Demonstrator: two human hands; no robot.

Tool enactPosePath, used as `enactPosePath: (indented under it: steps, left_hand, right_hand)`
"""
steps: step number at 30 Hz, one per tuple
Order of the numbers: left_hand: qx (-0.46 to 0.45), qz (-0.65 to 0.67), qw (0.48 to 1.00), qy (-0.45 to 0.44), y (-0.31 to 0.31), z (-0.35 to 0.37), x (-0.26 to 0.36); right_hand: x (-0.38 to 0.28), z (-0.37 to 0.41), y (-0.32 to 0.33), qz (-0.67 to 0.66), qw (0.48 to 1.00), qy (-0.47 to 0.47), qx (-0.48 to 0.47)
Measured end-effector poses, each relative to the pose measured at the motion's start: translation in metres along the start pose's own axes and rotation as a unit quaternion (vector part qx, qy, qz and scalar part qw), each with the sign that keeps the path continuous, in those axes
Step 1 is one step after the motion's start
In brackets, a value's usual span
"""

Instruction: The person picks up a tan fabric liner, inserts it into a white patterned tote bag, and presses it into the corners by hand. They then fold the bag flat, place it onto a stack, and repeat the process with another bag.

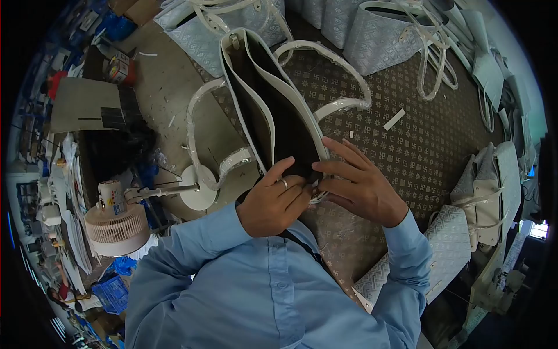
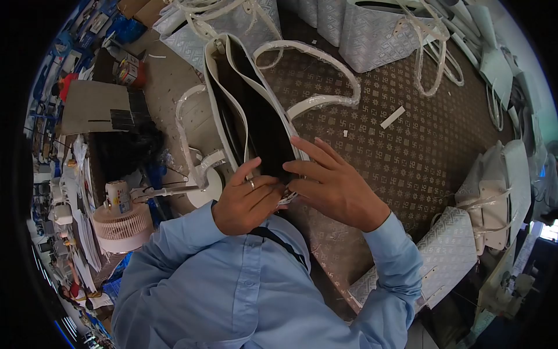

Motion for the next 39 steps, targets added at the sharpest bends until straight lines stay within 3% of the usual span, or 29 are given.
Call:
enactPosePath:
  steps: [3, 8, 12, 14, 17, 21, 23, 25, 31, 33, 34, 35, 36, 37, 39]
  left_hand:
    - [-0.021, -0.003, 0.998, -0.056, -0.001, -0.002, 0.005]
    - [-0.018, 0.028, 0.995, 0.089, 0.006, -0.015, 0.006]
    - [-0.08, 0.019, 0.992, 0.093, -0.002, -0.015, 0.002]
    - [-0.062, 0.002, 0.998, -0.019, -0.006, -0.015, 0.004]
    - [-0.042, -0.026, 0.997, -0.052, -0.005, -0.011, 0.009]
    - [-0.043, -0.054, 0.998, -0.01, -0.003, -0.006, 0.014]
    - [0.018, -0.018, 0.999, 0.046, 0.002, -0.005, 0.01]
    - [0.023, -0.007, 0.998, 0.058, 0.002, -0.005, 0.006]
    - [-0.03, 0.024, 0.998, 0.052, 0.009, -0.011, 0.005]
    - [-0.039, 0.045, 0.996, 0.065, 0.012, -0.019, 0.005]
    - [-0.085, 0.055, 0.99, 0.098, 0.006, -0.019, 0.004]
    - [-0.133, 0.063, 0.981, 0.129, 0.0, -0.019, 0.003]
    - [-0.131, 0.07, 0.981, 0.129, -0.003, -0.023, 0.004]
    - [-0.184, 0.081, 0.97, 0.14, -0.01, -0.027, 0.005]
    - [-0.236, 0.088, 0.957, 0.146, -0.017, -0.028, 0.005]
  right_hand:
    - [-0.006, 0.001, 0.001, 0.029, 1.0, -0.005, -0.005]
    - [-0.002, 0.002, 0.003, 0.016, 1.0, 0.011, 0.016]
    - [-0.007, -0.004, 0.006, 0.028, 0.999, 0.039, -0.013]
    - [-0.005, -0.005, 0.006, 0.017, 0.998, 0.045, -0.032]
    - [-0.01, -0.007, 0.01, 0.034, 0.994, 0.068, -0.073]
    - [-0.016, -0.006, 0.001, 0.073, 0.987, 0.112, -0.089]
    - [-0.018, -0.007, -0.005, 0.086, 0.987, 0.111, -0.083]
    - [-0.02, -0.009, -0.004, 0.099, 0.985, 0.115, -0.078]
    - [-0.022, -0.007, 0.026, 0.083, 0.996, 0.001, -0.01]
    - [-0.004, 0.01, 0.05, -0.059, 0.979, -0.111, 0.16]
    - [0.006, 0.02, 0.047, -0.067, 0.967, -0.122, 0.212]
    - [0.009, 0.027, 0.04, -0.063, 0.967, -0.131, 0.207]
    - [0.018, 0.032, 0.027, -0.148, 0.943, -0.228, 0.192]
    - [0.026, 0.037, 0.012, -0.232, 0.901, -0.32, 0.178]
    - [0.03, 0.038, -0.004, -0.253, 0.898, -0.315, 0.175]
Point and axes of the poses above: each hand's wrist, its own z-axis away from the middle knuckle, its own y-axis out of the back of the hand, x = y × z, the point moved 5 cm from there along -z, towards the middle knuckle, and after that the axes turned 6 degrees about -z, right-handed, at the moved point
